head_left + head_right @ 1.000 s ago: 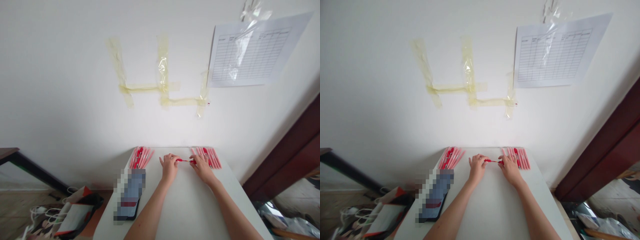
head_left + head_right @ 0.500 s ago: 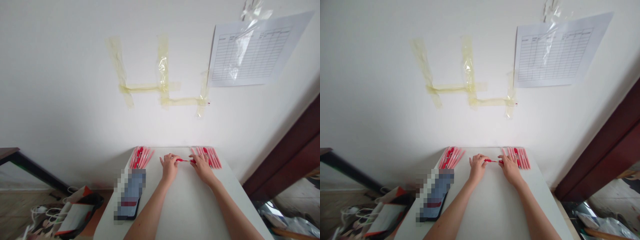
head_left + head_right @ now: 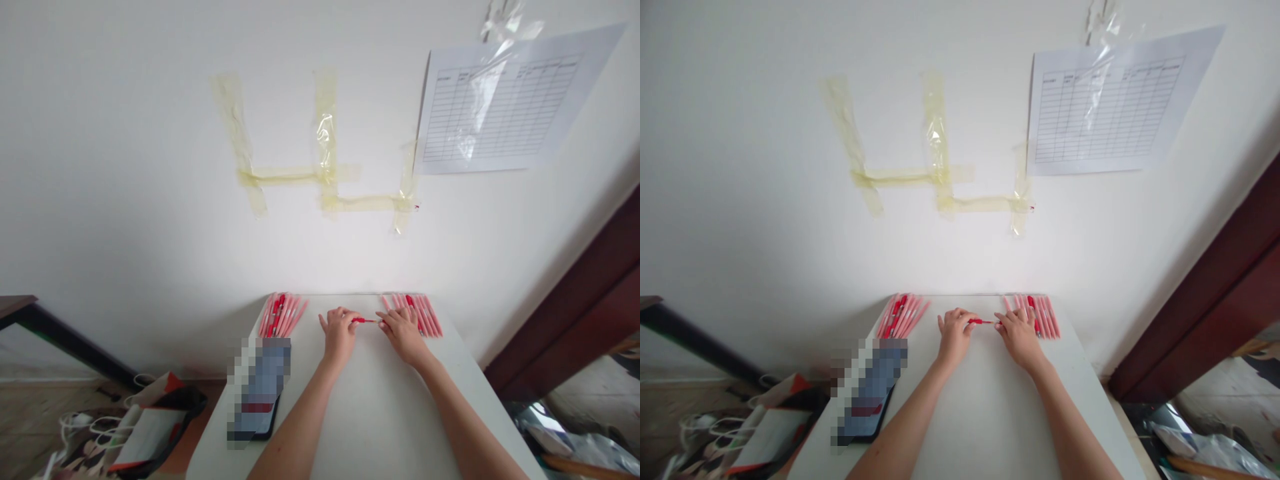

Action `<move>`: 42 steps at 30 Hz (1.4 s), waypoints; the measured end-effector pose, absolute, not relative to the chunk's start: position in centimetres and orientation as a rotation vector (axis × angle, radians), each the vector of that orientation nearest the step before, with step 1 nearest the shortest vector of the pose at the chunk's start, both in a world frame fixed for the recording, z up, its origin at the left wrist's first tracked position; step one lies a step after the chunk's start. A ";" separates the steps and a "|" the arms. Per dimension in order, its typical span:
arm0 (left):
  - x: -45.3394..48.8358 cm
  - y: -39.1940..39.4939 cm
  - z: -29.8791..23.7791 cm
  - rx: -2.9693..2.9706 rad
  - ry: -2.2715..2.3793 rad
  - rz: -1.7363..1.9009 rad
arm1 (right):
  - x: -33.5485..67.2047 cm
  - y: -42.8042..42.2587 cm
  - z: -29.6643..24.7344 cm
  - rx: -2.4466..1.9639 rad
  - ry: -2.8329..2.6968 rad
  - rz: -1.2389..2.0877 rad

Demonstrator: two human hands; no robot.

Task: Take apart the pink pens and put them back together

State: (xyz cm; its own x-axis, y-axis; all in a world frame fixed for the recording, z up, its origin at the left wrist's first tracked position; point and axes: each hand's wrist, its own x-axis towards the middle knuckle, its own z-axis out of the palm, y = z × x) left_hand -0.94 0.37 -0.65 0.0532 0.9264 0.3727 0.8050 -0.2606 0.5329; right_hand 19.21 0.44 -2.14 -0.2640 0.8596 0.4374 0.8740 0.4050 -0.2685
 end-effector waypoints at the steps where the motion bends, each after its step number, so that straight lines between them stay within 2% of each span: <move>1: -1.0 0.4 -0.6 2.142 1.782 0.996 | 19.2 0.5 -2.3 -1.479 -2.153 -0.059; 26: -1.0 0.5 -0.7 2.105 1.769 0.978 | 18.9 -0.1 -1.5 -1.453 -2.163 -0.118; 34: -1.1 0.6 -1.0 2.239 1.771 0.842 | 19.1 0.0 -1.5 -1.382 -2.130 -0.158; 42: -1.3 0.6 -0.5 2.246 1.727 0.923 | 18.8 0.0 -1.4 -1.387 -2.119 -0.094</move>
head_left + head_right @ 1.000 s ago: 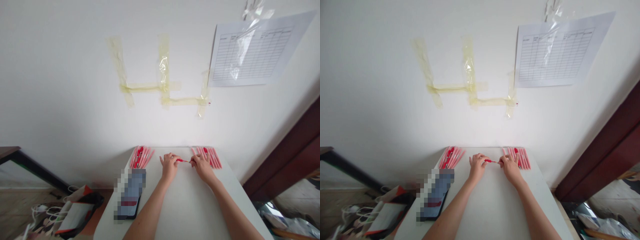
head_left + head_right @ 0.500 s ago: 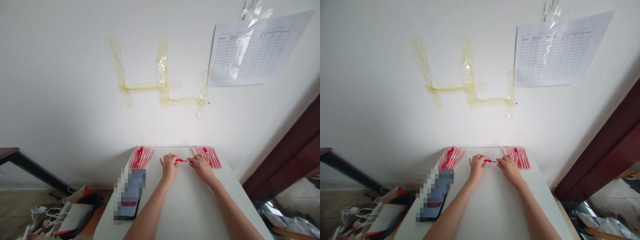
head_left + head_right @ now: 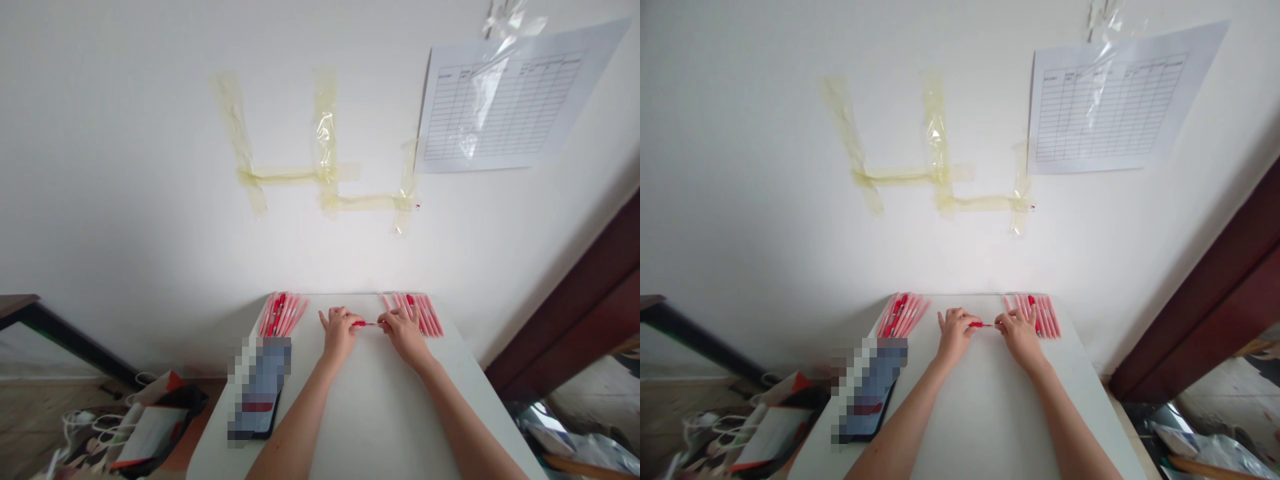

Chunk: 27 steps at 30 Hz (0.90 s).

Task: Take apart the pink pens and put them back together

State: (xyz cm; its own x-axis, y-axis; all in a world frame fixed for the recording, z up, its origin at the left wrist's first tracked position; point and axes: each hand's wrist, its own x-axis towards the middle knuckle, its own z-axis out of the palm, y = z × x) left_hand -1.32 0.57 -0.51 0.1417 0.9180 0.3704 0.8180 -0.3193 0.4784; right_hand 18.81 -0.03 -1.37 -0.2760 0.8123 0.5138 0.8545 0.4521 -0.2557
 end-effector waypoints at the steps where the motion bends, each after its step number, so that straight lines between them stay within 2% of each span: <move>1: -1.3 0.6 -0.5 2.244 1.716 0.928 | 18.8 0.0 -1.4 -1.396 -2.135 -0.094; 16: -1.1 0.6 -0.5 2.236 1.765 0.928 | 18.1 -0.1 -1.7 -1.499 -2.156 -0.239; 27: -1.0 0.7 -0.6 2.233 1.807 0.931 | 18.2 -0.3 -1.2 -1.466 -2.176 -0.140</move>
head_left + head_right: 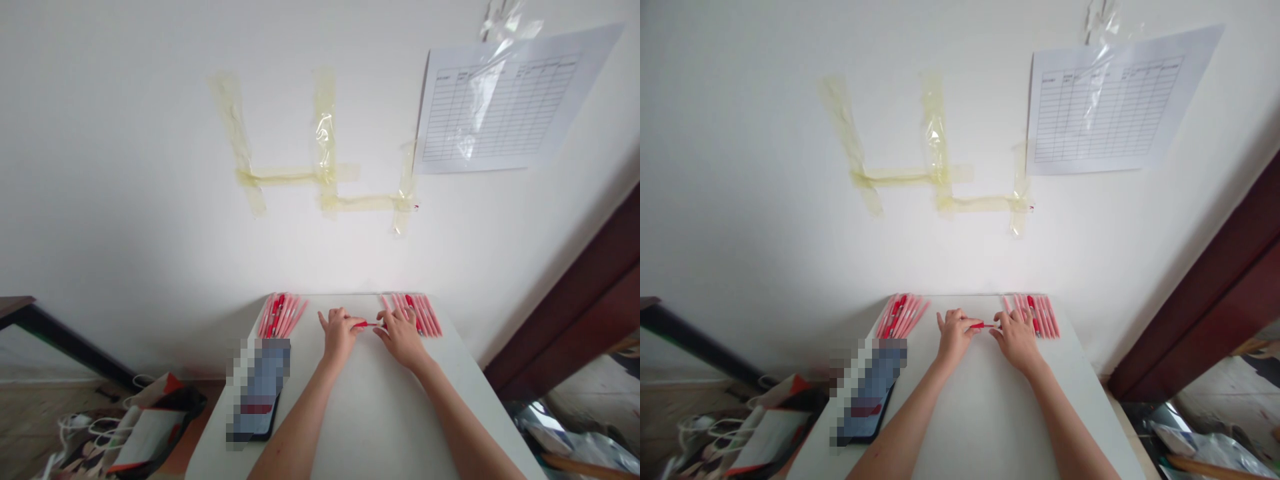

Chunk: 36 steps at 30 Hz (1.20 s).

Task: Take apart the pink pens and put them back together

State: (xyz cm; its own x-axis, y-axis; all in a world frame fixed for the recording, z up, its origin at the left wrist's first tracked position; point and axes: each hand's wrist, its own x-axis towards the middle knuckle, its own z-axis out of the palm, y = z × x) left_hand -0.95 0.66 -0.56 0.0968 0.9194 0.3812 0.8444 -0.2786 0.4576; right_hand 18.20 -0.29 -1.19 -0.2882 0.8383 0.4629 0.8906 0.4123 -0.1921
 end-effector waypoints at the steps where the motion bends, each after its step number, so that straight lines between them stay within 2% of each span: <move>1: -1.0 0.7 -0.5 2.233 1.804 0.932 | 18.1 -0.3 -1.3 -1.470 -2.173 -0.138; 36: -0.5 0.2 -0.6 2.301 1.775 0.894 | 17.6 -0.3 -1.9 -1.514 -2.184 -0.184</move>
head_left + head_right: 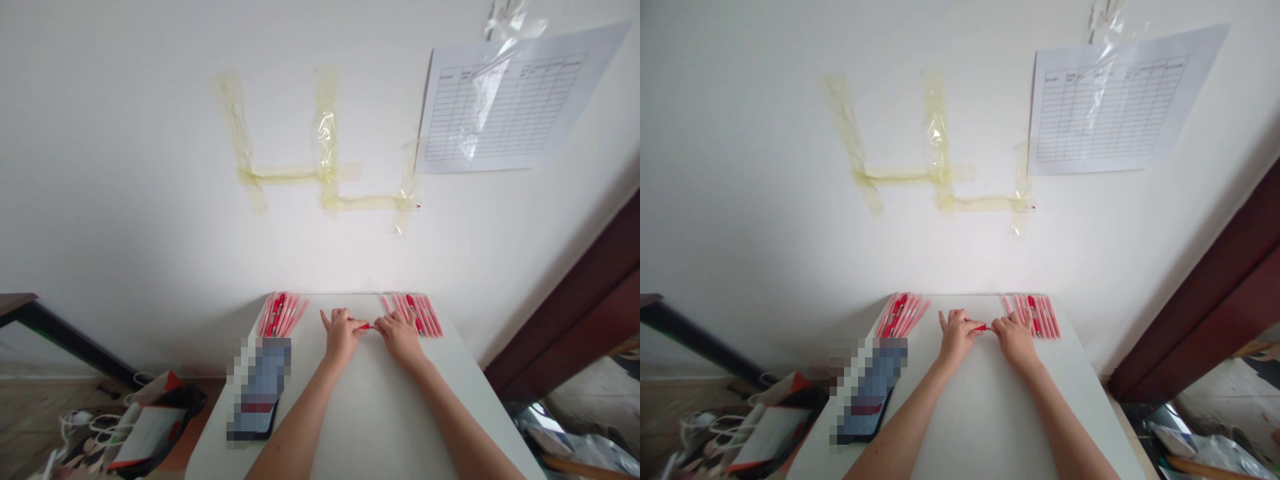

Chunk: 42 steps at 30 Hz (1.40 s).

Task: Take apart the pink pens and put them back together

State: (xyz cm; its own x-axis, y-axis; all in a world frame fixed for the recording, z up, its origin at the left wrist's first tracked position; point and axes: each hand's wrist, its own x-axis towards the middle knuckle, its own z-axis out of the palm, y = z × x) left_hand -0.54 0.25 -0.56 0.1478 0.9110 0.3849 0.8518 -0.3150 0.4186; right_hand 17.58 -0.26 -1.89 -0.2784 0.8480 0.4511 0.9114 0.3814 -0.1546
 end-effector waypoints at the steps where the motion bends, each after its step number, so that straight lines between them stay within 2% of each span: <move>1: -0.5 0.2 -0.6 2.308 1.772 0.895 | 17.6 -0.3 -1.8 -1.523 -2.186 -0.192; 13: -0.5 0.2 -0.6 2.302 1.799 0.906 | 17.4 0.4 -3.7 -1.458 -2.142 -0.186; 42: -0.5 0.4 -1.1 2.303 1.797 0.982 | 17.3 -0.1 -2.7 -1.423 -2.091 -0.126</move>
State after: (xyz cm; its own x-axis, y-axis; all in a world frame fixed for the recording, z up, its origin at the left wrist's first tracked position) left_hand -0.53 0.39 -1.13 0.1177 0.8899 0.4407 0.8517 -0.3186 0.4159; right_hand 17.28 -0.07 -2.65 -0.2454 0.8162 0.5231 0.8732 0.4205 -0.2465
